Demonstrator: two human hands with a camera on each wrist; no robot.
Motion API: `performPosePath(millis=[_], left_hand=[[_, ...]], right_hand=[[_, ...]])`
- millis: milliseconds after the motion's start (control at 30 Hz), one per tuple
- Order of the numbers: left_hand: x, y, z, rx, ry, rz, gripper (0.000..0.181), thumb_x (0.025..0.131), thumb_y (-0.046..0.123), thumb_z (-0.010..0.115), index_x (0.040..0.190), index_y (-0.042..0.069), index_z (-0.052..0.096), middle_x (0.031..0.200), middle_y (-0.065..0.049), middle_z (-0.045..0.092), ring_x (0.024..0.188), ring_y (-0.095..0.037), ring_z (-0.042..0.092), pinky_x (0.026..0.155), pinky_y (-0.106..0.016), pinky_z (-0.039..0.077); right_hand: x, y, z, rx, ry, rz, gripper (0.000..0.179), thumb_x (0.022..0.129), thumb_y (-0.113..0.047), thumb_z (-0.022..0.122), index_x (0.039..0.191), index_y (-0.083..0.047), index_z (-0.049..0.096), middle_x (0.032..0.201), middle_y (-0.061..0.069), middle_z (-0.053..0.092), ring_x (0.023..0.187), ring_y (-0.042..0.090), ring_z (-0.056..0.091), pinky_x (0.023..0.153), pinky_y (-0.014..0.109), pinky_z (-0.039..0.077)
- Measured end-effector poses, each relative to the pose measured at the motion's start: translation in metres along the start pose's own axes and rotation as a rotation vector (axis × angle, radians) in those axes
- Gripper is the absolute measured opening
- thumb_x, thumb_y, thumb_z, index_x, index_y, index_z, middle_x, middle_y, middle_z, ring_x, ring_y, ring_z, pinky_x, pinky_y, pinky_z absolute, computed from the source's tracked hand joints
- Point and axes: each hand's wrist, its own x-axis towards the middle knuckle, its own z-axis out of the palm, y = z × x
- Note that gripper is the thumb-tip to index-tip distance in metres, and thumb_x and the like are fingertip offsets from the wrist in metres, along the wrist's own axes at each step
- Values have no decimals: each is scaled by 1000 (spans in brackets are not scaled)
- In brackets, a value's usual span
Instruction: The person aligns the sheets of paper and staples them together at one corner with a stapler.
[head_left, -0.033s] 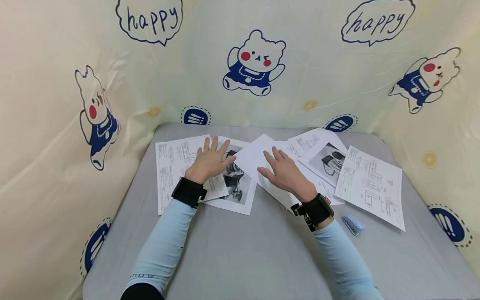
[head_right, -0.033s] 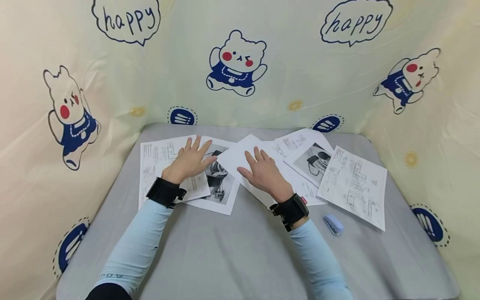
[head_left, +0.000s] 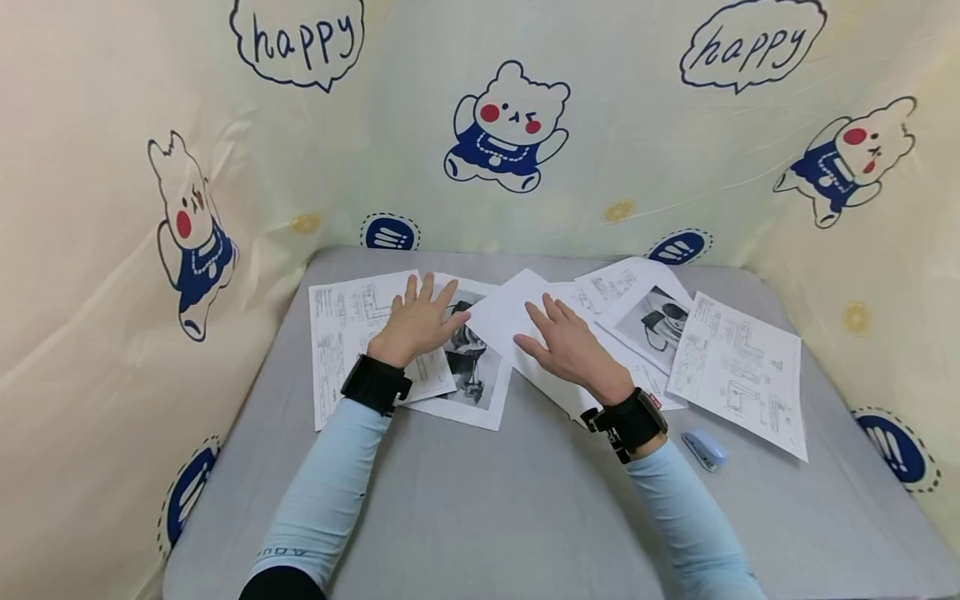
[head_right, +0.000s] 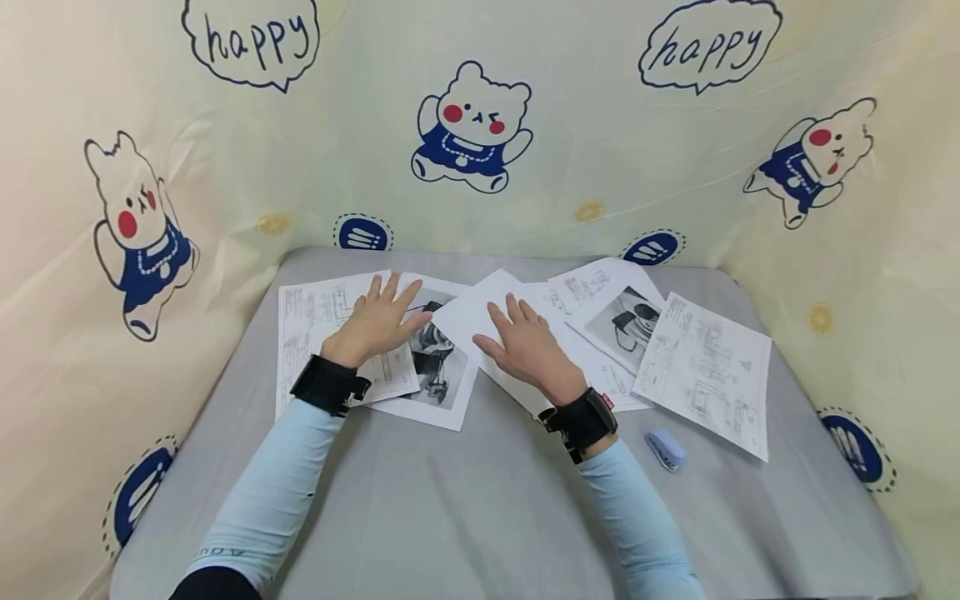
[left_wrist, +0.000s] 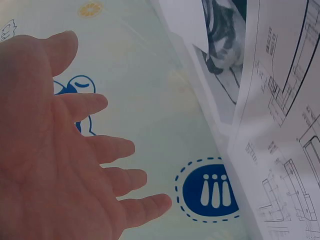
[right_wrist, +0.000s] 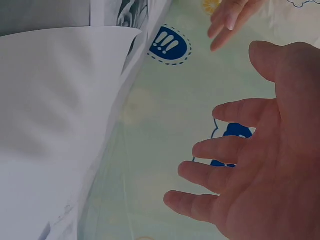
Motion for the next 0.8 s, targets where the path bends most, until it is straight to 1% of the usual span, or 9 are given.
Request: performPosePath(millis=[233,333,400,467,567,700,800], left_hand=[[0,0,-4,-8,16,24,70,102,55,33,158,17,16,163,-25,3,149,-48,-3,115,-69,10],[-1,-3,-5,-8,8,20,70,102,55,33,158,18,14,163,-24,2,149,-48,-4,115,-69,10],[-1,-5,-6,-8,2,17,70,102,55,32,159,18,12,163,-24,0,149,-48,-6,115,-69,8],[-2,-7,-8,-4,12,13,71,102,56,32,159,19,11,164,-24,0,149,-48,-7,115,-69,8],[-2,-10,-13,-13,26,10,71,103,56,31,159,19,9,164,-23,-1,149,-48,-8,115,-69,7],[-2,-13,-16,-16,32,-3,71,103,56,31,159,19,7,163,-25,-3,149,-49,-8,114,-71,7],[1,-13,-17,-12,39,1,72,103,55,31,159,18,6,163,-25,-5,148,-50,-8,113,-71,7]], right_hand=[[-7,8,2,35,17,20,67,102,-49,44,153,-7,31,159,28,20,146,47,23,117,58,24],[-8,14,6,6,20,35,68,102,-48,43,153,-5,29,159,30,20,146,48,23,116,58,24],[-9,18,7,-29,39,44,69,103,-47,43,154,-4,27,158,31,21,145,49,24,116,58,24],[-8,20,5,-55,70,55,70,103,-48,43,154,-4,26,157,32,21,144,49,26,116,58,25],[-5,20,1,-42,108,80,71,102,-49,42,155,-4,24,158,31,21,144,49,27,114,59,28],[-3,19,-5,-7,124,110,73,102,-50,40,156,-4,20,159,30,19,144,49,26,112,61,31],[-3,18,-9,1,134,133,75,102,-49,41,155,-1,18,159,30,20,143,50,28,110,62,32]])
